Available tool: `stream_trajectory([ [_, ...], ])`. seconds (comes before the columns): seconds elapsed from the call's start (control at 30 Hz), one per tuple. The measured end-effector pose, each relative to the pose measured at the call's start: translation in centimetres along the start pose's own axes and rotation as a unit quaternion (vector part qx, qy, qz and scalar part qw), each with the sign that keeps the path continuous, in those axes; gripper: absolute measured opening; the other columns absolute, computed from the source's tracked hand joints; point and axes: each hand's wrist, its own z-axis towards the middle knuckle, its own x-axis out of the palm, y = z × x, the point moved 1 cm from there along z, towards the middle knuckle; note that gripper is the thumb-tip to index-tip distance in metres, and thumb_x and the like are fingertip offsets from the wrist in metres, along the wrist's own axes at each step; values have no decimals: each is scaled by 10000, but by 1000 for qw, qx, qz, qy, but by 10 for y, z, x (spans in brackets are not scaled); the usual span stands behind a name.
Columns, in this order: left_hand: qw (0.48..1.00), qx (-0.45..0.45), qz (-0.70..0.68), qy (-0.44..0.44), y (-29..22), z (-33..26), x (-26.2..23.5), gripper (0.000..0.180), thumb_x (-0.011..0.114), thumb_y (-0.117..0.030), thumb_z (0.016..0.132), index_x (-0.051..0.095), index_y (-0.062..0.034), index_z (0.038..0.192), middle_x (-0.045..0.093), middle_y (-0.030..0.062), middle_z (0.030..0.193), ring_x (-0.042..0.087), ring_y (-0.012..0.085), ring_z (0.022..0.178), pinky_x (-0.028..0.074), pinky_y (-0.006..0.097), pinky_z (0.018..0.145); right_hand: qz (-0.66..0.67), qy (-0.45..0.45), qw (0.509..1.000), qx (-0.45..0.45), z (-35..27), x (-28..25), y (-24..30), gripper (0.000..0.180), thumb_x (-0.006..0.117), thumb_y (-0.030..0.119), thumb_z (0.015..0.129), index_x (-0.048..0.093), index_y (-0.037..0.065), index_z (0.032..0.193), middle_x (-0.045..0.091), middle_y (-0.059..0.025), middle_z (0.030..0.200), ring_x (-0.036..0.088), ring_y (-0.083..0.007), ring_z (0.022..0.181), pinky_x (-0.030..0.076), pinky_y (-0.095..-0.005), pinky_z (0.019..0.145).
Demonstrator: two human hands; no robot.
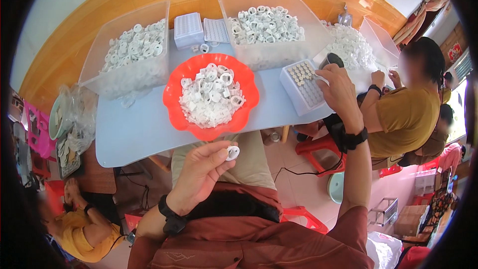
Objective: Assembling small black circular components into white plastic frames at a workbench.
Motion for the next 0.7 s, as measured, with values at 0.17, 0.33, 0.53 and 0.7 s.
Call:
stream_trajectory([
  [0.17, 1000, 1, 5, -4, 1, 3, -2, 226, 620, -56, 964, 665, 1, 1178, 656, 159, 1231, 663, 203, 1079, 595, 324, 909, -1, 6, 1000, 9, 4, 7, -5, 185, 659, 88, 845, 719, 65, 1018, 620, -104, 996, 588, -322, 1005, 511, -437, 809],
  [0.33, 1000, -3, 2, -8, 2, 6, -1, 226, 616, -47, 963, 665, 2, 1178, 657, 160, 1223, 665, 203, 1073, 599, 322, 902, 13, 7, 1000, 10, 6, 13, -10, 171, 651, 101, 853, 719, 58, 1004, 624, -112, 965, 601, -325, 991, 509, -438, 803],
  [0.53, 1000, -17, 0, -3, 1, 8, -1, 241, 636, -38, 951, 663, 1, 1187, 657, 139, 1235, 653, 185, 1101, 572, 317, 932, 49, 14, 998, 42, 10, 17, -13, 149, 650, 117, 861, 718, 50, 974, 632, -124, 955, 621, -339, 954, 506, -438, 791],
  [0.7, 1000, -3, 0, -5, 3, 8, 0, 224, 620, -25, 953, 668, 3, 1170, 660, 163, 1213, 666, 208, 1075, 607, 324, 894, 74, -14, 997, 21, 9, 24, -22, 139, 622, 117, 871, 707, 35, 945, 649, -136, 915, 634, -350, 910, 505, -436, 780],
])
